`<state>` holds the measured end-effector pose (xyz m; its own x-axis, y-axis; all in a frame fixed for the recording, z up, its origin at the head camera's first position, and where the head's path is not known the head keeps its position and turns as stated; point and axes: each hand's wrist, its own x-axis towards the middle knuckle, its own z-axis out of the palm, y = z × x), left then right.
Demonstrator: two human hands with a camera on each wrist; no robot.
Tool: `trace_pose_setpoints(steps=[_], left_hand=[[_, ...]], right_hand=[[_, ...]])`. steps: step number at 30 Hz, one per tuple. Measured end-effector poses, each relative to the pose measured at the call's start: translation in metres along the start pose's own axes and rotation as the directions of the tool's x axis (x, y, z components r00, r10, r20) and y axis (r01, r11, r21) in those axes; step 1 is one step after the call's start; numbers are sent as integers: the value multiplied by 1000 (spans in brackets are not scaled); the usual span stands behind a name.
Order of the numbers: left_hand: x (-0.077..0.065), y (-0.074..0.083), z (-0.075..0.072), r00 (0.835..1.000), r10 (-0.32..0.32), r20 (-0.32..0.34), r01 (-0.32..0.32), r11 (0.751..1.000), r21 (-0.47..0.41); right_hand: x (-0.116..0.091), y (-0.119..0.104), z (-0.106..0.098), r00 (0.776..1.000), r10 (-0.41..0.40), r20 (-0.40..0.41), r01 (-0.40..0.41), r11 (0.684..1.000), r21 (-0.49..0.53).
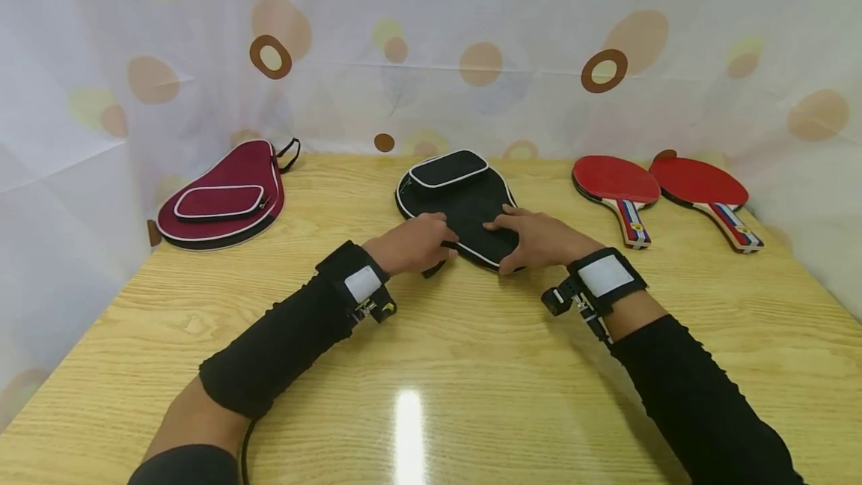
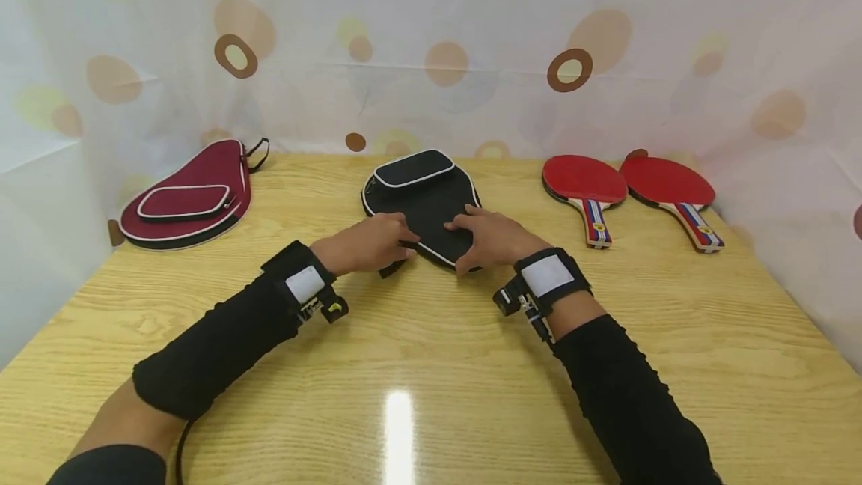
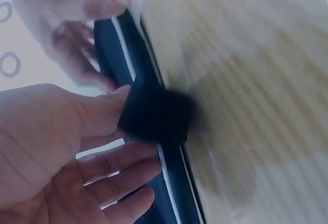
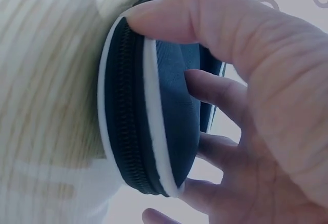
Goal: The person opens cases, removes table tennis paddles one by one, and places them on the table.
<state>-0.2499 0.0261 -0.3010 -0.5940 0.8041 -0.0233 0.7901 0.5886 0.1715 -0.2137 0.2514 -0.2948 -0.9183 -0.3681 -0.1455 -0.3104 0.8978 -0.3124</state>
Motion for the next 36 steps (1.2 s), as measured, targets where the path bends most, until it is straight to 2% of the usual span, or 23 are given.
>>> trace_pose_setpoints(steps=[5,8,10,12,14,17,19,20,25,27,36], left_hand=[[-6,-11,-5,999,26,-21,-28,993,-114],[-10,-14,-7,998,46,-39,-51,989,-137],[-13,-17,-9,997,29,-68,-38,990,-133],[-16,-23,-9,992,-18,-128,2,992,-125],[-19,-30,-10,974,-96,-207,70,989,-129],[-22,-41,-11,929,-202,-310,160,975,-156],[-22,-47,-12,909,-245,-336,199,966,-168],[-21,-49,-12,907,-259,-332,209,962,-177],[-20,-55,-13,940,-258,-223,210,953,-217],[-20,-56,-12,947,-252,-198,206,952,-226],[-28,-55,-13,952,-229,-202,194,964,-180]], right_hand=[[1,0,-3,1000,3,21,-3,1000,-27],[0,0,-4,999,10,33,-9,999,-33],[0,0,-5,999,10,39,-9,999,-37],[0,1,-6,999,7,45,-5,999,-39],[-1,2,-8,999,4,51,-2,999,-40],[-1,3,-9,998,-9,56,11,999,-47],[-1,4,-10,998,-15,55,18,998,-54],[-1,5,-11,998,-19,53,22,998,-59],[1,8,-10,998,-16,57,18,999,-47],[2,9,-10,998,-20,60,23,999,-44],[3,8,-10,999,-34,41,36,998,-53]])
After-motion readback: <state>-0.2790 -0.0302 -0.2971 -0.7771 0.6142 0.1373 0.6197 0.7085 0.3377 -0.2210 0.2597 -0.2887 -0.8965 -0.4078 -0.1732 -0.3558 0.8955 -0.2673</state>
